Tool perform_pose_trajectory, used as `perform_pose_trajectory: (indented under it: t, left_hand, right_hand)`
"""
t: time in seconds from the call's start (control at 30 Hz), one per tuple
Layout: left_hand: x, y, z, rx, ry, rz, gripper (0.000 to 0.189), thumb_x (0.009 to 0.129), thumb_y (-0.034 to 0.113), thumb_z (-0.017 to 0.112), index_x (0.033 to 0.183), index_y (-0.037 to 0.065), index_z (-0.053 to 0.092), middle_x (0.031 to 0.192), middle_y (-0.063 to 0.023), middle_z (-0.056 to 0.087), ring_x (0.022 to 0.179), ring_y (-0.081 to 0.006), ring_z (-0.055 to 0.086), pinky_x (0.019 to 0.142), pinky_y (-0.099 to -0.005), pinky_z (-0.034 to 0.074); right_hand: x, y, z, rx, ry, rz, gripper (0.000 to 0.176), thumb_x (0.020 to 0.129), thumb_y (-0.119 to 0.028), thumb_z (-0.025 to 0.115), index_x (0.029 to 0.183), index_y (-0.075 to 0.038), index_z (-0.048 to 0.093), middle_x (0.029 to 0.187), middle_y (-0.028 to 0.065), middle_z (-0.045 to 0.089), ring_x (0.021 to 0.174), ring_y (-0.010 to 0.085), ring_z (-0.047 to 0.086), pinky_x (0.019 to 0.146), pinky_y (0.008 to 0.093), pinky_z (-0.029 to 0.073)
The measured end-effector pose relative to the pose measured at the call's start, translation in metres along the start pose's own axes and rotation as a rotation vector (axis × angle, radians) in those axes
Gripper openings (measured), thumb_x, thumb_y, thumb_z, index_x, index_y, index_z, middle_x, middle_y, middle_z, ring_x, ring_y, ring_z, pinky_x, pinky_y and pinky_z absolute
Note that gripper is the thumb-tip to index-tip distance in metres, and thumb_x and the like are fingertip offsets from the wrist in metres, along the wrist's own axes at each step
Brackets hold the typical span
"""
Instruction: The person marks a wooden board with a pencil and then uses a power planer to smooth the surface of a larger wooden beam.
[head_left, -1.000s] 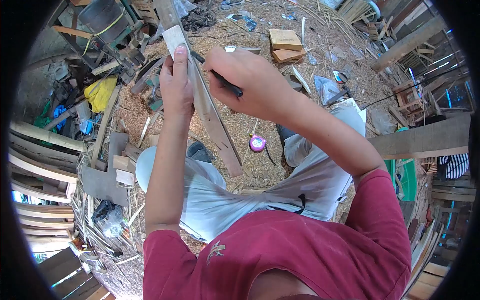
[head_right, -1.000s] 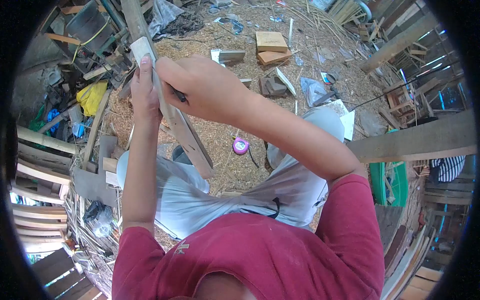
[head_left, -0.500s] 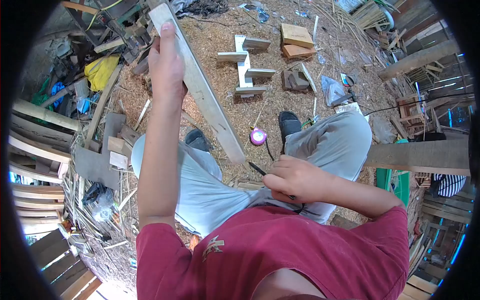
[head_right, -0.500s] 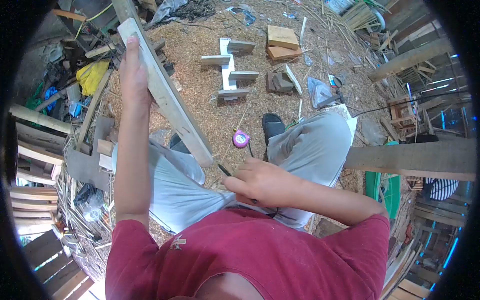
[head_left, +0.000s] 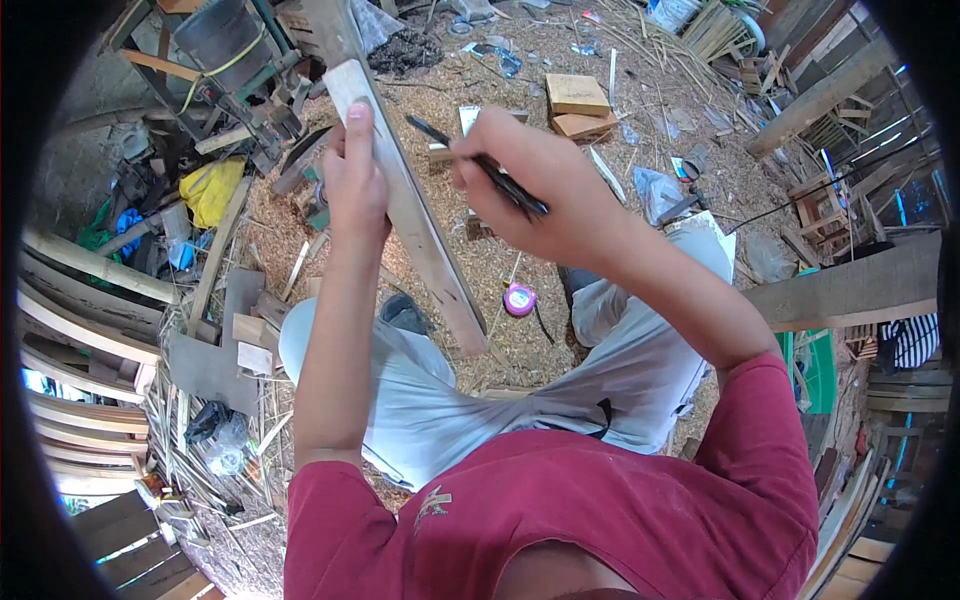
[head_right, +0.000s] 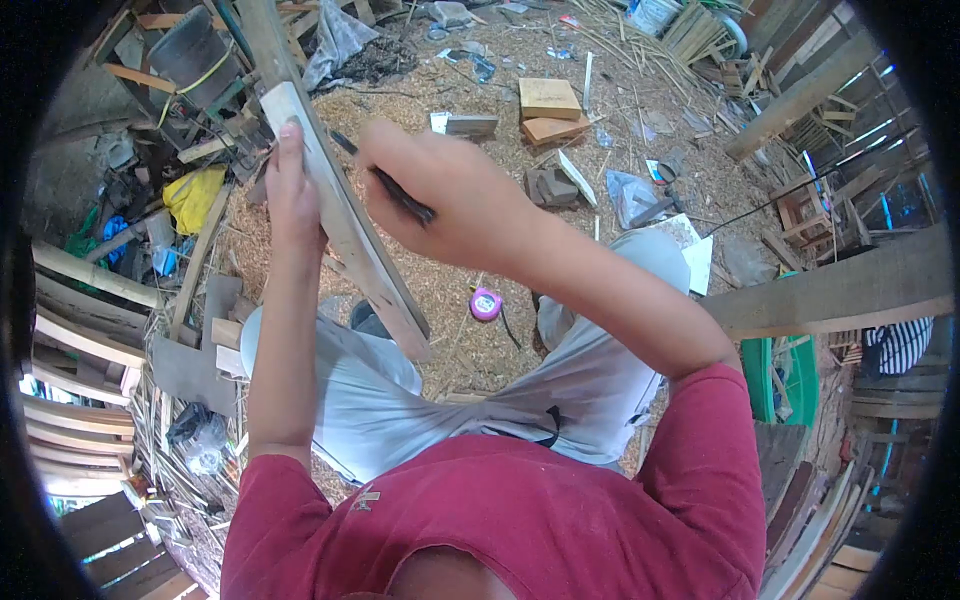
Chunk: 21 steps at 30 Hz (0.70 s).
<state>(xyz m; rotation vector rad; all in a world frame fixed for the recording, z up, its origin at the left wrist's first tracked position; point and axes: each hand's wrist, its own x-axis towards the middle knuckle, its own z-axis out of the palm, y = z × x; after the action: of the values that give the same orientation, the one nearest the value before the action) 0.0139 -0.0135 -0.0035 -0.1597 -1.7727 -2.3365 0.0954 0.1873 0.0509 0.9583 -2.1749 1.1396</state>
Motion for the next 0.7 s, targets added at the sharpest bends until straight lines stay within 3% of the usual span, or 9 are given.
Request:
perform_pose_trajectory:
  t: [0.17,0.5,0.6,0.7]
  left_hand:
    - [-0.008,-0.002,0.01,-0.049,-0.05,0.029,0.049,0.105,0.046,0.063,0.12,0.0,0.062,0.1,-0.0008,0.062,0.09,-0.0077,0.054,0.082,-0.0263,0.046]
    - [-0.008,-0.003,0.012,-0.071,-0.042,0.041,0.047,0.106,0.044,0.062,0.119,0.0,0.063,0.1,-0.0008,0.061,0.09,-0.0078,0.054,0.081,-0.0256,0.045]
    - [-0.005,-0.004,0.006,-0.038,-0.031,0.04,0.047,0.106,0.044,0.062,0.118,0.0,0.064,0.099,-0.0006,0.061,0.088,-0.0076,0.053,0.079,-0.0252,0.044]
    - [0.005,-0.01,-0.012,-0.047,0.003,-0.013,0.05,0.104,0.047,0.064,0.118,-0.001,0.063,0.094,-0.0007,0.062,0.085,-0.008,0.054,0.078,-0.0246,0.045]
  right_hand:
    - [0.037,0.013,0.002,-0.049,0.019,-0.095,0.013,0.094,-0.005,0.064,0.104,-0.003,0.056,0.083,0.0146,0.058,0.073,0.0353,0.063,0.064,0.0403,0.049]
    - [0.039,0.015,0.006,-0.097,0.017,-0.17,0.016,0.089,-0.005,0.066,0.099,-0.003,0.054,0.083,0.0151,0.056,0.072,0.0368,0.061,0.063,0.0429,0.048]
    - [0.029,0.0,0.001,-0.084,-0.12,-0.074,0.017,0.086,-0.004,0.067,0.094,-0.004,0.052,0.082,0.0138,0.055,0.075,0.0365,0.061,0.065,0.0447,0.047]
    - [-0.018,-0.013,0.009,-0.158,-0.288,-0.084,0.023,0.085,-0.012,0.071,0.098,-0.008,0.052,0.078,0.0132,0.061,0.076,0.0382,0.064,0.065,0.049,0.049]
